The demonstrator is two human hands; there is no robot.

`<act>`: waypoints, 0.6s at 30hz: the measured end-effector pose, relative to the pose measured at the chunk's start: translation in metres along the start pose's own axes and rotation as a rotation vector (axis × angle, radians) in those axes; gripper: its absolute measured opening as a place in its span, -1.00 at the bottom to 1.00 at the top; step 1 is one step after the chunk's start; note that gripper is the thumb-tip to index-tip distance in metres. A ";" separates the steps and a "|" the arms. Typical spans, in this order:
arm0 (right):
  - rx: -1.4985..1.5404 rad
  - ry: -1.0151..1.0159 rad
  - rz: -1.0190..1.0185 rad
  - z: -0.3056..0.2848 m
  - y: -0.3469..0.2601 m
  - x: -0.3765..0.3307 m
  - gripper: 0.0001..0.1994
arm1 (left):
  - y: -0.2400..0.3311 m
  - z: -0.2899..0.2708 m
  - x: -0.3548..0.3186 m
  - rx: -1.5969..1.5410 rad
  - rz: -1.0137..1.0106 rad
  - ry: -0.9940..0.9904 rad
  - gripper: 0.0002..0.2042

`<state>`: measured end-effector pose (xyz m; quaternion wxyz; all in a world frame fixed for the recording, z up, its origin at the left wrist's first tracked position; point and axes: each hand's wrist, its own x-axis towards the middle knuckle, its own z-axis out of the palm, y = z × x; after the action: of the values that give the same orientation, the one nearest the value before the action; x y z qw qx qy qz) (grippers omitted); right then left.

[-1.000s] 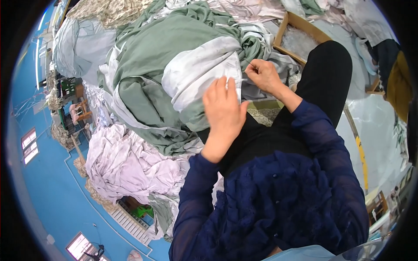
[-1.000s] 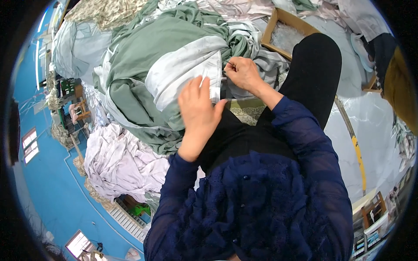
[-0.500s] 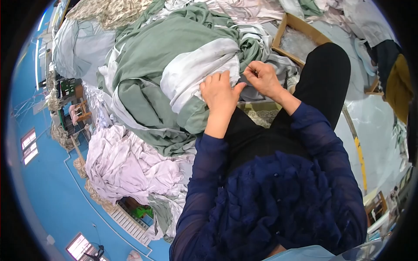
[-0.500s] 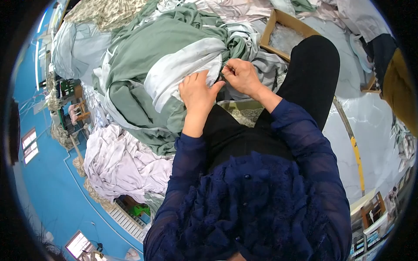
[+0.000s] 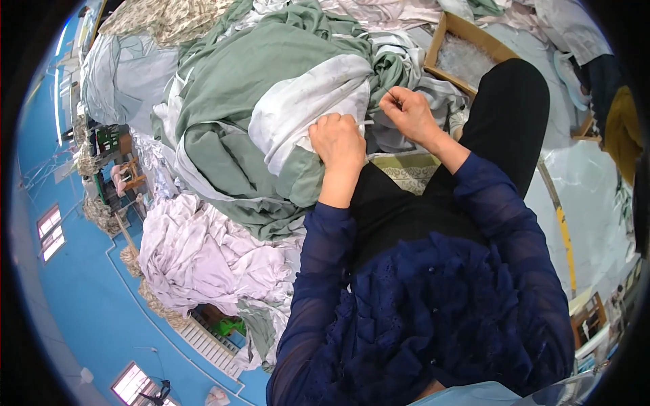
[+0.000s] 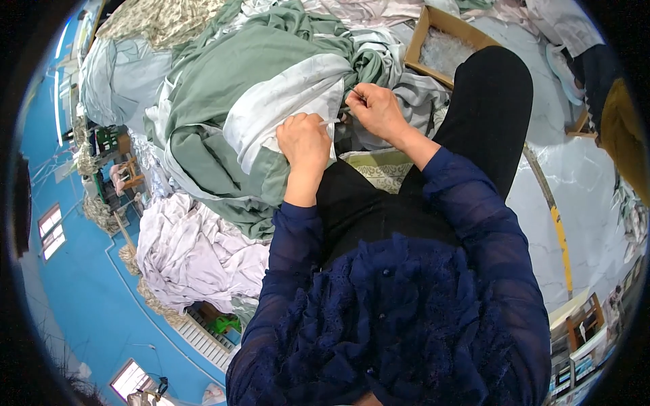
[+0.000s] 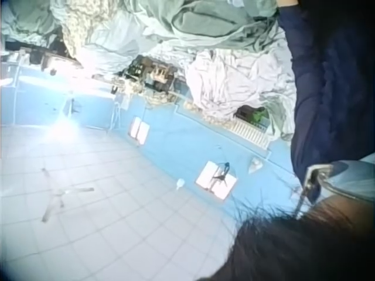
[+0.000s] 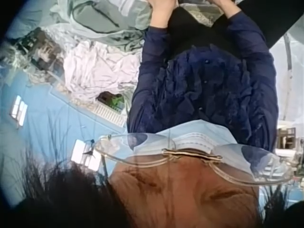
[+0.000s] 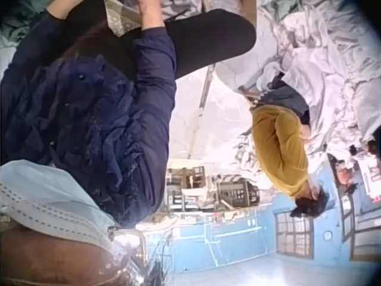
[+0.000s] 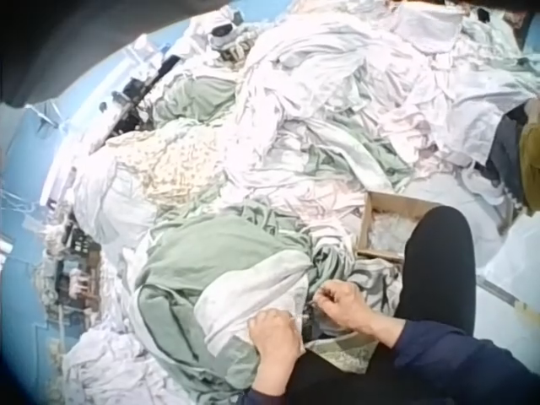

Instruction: The worker is trimming excess threads from green and white fabric pillow covers using a small pair of spring-loaded thread clippers in a factory setting.

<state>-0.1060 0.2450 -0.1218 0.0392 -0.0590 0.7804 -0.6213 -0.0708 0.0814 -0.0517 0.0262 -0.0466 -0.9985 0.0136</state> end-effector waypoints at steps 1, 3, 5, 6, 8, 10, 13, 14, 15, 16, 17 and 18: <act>0.037 -0.048 0.112 0.001 0.001 -0.002 -0.82 | -0.002 0.000 0.001 -0.068 0.008 0.041 -0.92; 0.076 -0.091 0.226 0.005 0.006 -0.008 -0.79 | -0.005 0.000 0.001 -0.136 0.022 0.078 -0.89; -0.065 -0.175 0.195 0.012 0.005 -0.018 -0.73 | -0.007 -0.003 -0.001 -0.217 -0.029 0.088 -0.92; -0.103 -0.216 0.223 0.011 0.005 -0.024 -0.67 | -0.008 -0.003 -0.001 -0.218 -0.027 0.085 -0.92; -0.088 -0.210 0.236 0.013 0.004 -0.033 -0.63 | -0.007 -0.004 -0.001 -0.232 -0.030 0.092 -0.92; -0.113 -0.227 0.247 0.013 0.000 -0.037 -0.61 | -0.005 -0.009 -0.004 -0.200 -0.024 0.038 -0.93; -0.140 -0.260 0.190 0.011 0.004 -0.043 -0.62 | -0.004 -0.020 -0.012 -0.186 0.063 -0.044 -0.94; -0.138 -0.258 0.194 0.011 0.005 -0.043 -0.62 | -0.004 -0.022 -0.016 -0.200 0.143 -0.073 -0.94; -0.128 -0.301 0.214 0.011 0.006 -0.042 -0.62 | -0.003 -0.022 -0.018 -0.201 0.146 -0.078 -0.94; -0.116 -0.348 0.232 0.012 0.005 -0.041 -0.61 | -0.003 -0.023 -0.021 -0.204 0.166 -0.074 -0.93; -0.112 -0.349 0.235 0.015 0.005 -0.041 -0.61 | -0.003 -0.024 -0.024 -0.208 0.185 -0.071 -0.91; -0.103 -0.350 0.255 0.018 0.004 -0.041 -0.60 | -0.004 -0.026 -0.026 -0.206 0.186 -0.076 -0.91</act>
<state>-0.0627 0.2339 -0.1299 0.2492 -0.0685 0.7935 -0.5510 -0.0444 0.0760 -0.0273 -0.0179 -0.1407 -0.9863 -0.0848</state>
